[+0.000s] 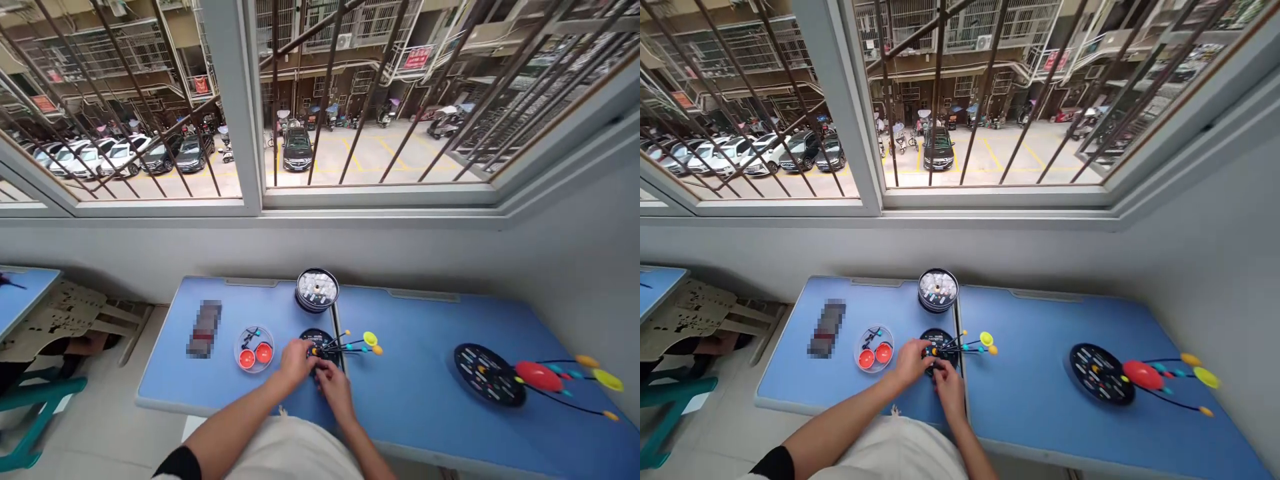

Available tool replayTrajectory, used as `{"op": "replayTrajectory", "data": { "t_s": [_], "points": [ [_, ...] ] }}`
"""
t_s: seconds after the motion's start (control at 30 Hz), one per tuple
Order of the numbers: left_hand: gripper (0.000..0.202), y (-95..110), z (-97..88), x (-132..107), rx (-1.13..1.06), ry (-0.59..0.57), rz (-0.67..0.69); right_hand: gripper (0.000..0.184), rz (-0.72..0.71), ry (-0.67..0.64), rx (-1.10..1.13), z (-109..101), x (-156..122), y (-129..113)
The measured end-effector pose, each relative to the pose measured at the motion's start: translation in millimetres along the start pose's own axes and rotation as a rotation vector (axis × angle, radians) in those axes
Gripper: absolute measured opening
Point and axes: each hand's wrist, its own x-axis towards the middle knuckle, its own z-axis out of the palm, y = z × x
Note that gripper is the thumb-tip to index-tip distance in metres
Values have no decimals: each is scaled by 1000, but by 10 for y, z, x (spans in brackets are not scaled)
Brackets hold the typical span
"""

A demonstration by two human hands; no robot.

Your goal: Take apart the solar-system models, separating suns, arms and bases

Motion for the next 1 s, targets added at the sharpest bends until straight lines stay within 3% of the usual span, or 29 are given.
{"op": "replayTrajectory", "data": {
  "t_s": [0.13,0.27,0.47,0.7,0.8,1.0],
  "points": [
    [22,161,111,179,12,-54,11,6,-37,51,-74,-1,71,-51],
    [18,242,122,224,9,-60,-10,16,-53,63,-111,-12,87,-66],
    [18,325,-13,81,-84,25,-7,15,-17,31,-40,-51,109,-51],
    [16,232,-166,-128,-305,84,-79,31,69,-15,95,-110,26,4],
    [15,195,-159,-214,-388,83,-128,29,66,-21,137,-150,-110,-123],
    [10,220,-206,-409,-501,54,-150,34,54,-150,406,-169,-297,-620]
  ]
}}
